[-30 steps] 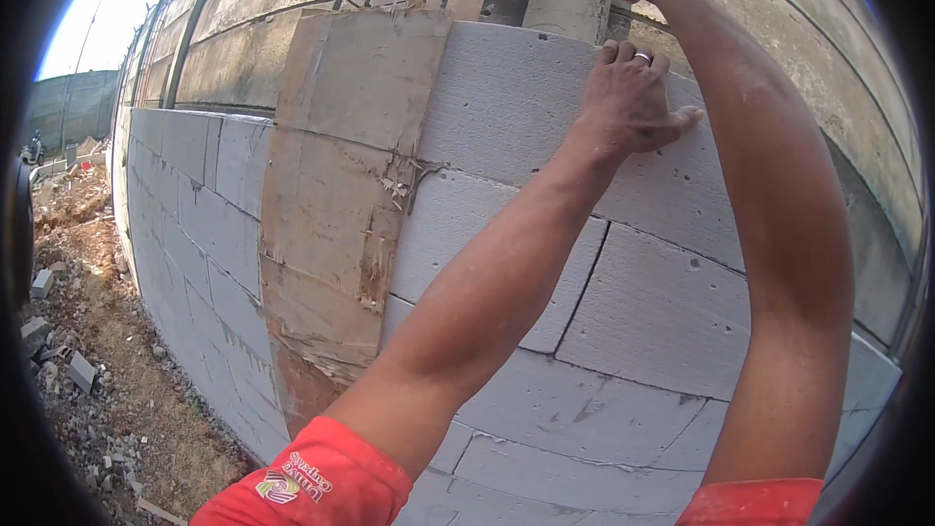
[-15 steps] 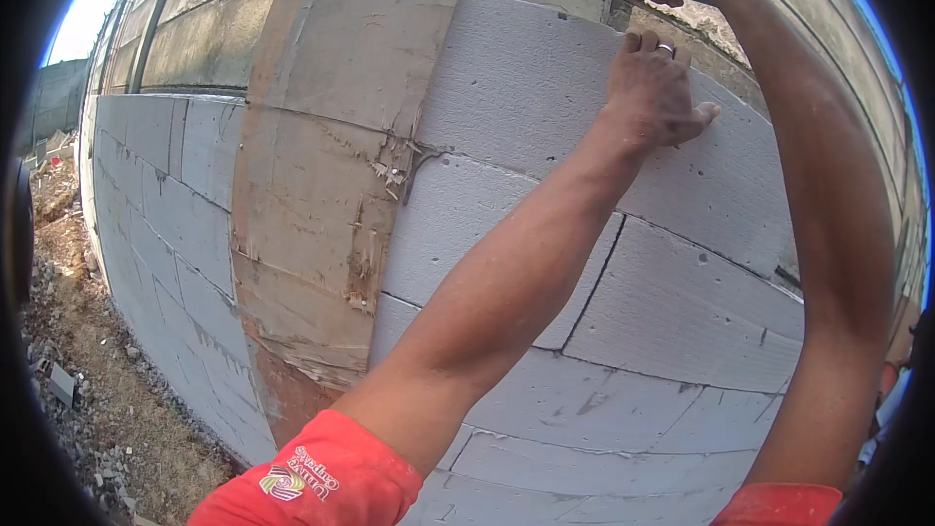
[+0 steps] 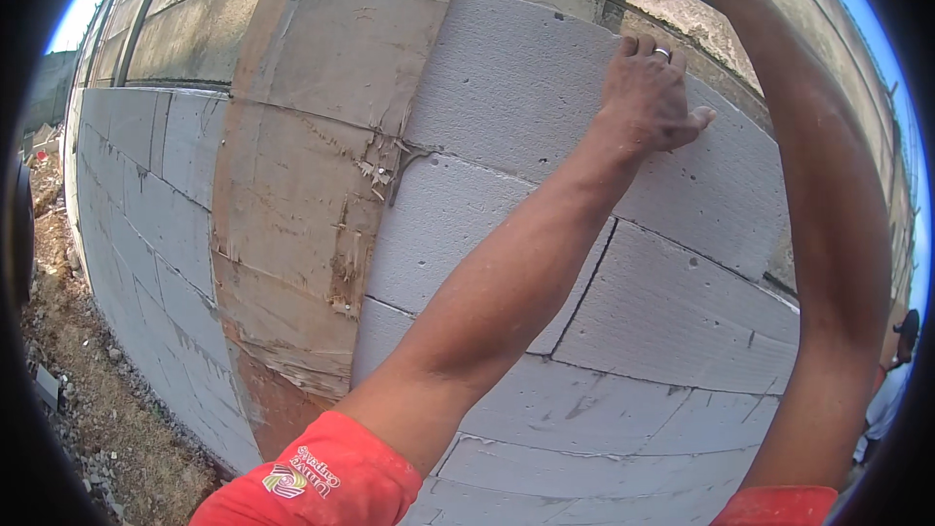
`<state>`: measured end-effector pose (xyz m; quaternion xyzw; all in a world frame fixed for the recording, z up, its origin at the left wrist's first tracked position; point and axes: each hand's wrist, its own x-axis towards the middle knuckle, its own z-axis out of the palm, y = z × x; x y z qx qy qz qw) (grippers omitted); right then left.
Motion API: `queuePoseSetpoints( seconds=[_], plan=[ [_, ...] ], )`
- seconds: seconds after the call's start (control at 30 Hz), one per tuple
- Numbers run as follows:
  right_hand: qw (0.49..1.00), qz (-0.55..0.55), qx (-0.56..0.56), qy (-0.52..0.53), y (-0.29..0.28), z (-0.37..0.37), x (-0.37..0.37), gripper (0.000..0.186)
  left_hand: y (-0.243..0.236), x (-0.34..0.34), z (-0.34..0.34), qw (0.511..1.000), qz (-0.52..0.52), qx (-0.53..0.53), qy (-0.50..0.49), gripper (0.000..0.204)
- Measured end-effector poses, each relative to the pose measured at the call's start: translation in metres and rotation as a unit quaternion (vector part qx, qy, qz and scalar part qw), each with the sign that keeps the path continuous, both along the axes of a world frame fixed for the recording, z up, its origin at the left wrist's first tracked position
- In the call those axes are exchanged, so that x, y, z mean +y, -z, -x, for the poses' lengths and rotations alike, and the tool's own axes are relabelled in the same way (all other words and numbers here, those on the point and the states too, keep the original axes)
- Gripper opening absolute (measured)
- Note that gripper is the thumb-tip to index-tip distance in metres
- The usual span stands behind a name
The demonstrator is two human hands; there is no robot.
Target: The person places a concrete block onto a wall, taps it with a mallet, and spreads mortar along the wall using a trowel. After laying another block onto the mortar, they check its alignment using a spirit level.
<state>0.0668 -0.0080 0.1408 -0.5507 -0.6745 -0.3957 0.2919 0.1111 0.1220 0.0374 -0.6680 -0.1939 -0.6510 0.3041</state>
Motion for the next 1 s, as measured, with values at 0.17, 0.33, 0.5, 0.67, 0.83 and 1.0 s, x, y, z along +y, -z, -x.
queuePoseSetpoints(
  seconds=[0.17,0.33,0.5,0.67,0.83,1.0],
  plan=[
    [0.996,0.065,-0.027,0.055,-0.004,-0.003,-0.004,0.039,-0.003,-0.008,0.000,0.999,0.034,0.037,0.004,0.084],
    [0.993,0.113,-0.007,0.044,-0.016,-0.016,-0.007,0.042,-0.002,-0.005,0.000,0.999,0.024,0.025,0.013,0.084],
    [0.998,-0.035,0.000,0.058,0.001,-0.007,-0.010,0.046,-0.001,-0.001,0.007,0.999,0.033,0.023,0.001,0.083],
    [0.993,0.064,-0.020,0.095,-0.007,-0.023,-0.021,0.043,-0.001,-0.013,-0.002,0.999,0.027,0.043,-0.002,0.075],
    [0.983,0.075,-0.087,0.143,-0.012,-0.026,-0.034,0.053,-0.002,0.001,0.006,0.997,0.051,0.056,-0.026,0.077],
    [0.992,-0.083,0.018,0.096,0.000,-0.122,-0.082,0.066,-0.007,0.002,-0.008,0.996,0.031,0.032,-0.076,0.081]
  ],
)
